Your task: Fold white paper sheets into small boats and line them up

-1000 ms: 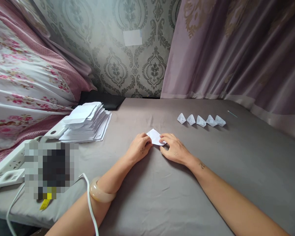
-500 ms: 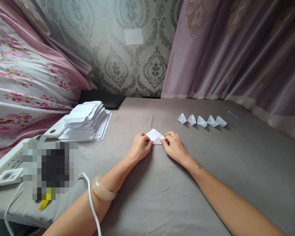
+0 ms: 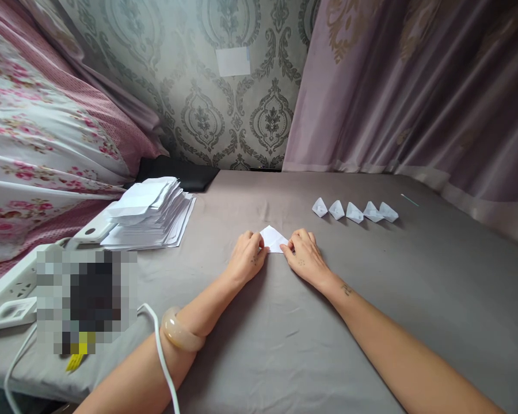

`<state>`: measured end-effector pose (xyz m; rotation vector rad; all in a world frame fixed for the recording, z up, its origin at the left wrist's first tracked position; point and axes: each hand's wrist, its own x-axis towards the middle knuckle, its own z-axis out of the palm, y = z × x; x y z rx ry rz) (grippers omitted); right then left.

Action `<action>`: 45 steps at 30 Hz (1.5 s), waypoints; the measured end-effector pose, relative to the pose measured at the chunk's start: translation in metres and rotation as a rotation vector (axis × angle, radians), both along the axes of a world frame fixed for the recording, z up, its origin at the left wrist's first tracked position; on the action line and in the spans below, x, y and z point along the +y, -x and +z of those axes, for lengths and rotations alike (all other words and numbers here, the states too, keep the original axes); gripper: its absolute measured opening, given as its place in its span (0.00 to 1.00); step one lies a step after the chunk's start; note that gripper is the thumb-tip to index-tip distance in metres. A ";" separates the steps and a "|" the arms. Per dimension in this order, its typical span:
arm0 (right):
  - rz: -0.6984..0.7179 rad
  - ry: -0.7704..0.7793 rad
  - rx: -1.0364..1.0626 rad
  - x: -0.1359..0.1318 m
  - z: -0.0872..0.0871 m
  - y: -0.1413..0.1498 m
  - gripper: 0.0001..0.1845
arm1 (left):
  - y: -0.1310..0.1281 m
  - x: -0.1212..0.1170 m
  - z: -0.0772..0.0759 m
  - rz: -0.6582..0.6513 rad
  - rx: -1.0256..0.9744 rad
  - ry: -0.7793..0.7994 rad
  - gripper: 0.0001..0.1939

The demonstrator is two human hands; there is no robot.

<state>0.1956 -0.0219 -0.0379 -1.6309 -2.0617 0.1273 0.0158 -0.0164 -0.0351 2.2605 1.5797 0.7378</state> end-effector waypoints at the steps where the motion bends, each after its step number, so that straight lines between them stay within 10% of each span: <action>1: -0.001 0.006 0.001 0.000 0.000 -0.001 0.10 | 0.000 0.000 0.001 -0.020 0.010 -0.015 0.06; 13: 0.229 -0.019 -0.088 -0.030 0.019 0.017 0.17 | 0.000 0.008 0.004 -0.278 0.019 -0.058 0.15; 25: 0.022 0.147 -0.324 -0.054 0.033 0.043 0.22 | 0.009 0.020 0.007 0.181 -0.079 0.154 0.16; 45: 0.175 0.068 -0.125 -0.024 0.016 0.028 0.16 | 0.011 0.003 0.018 0.180 -0.146 0.233 0.14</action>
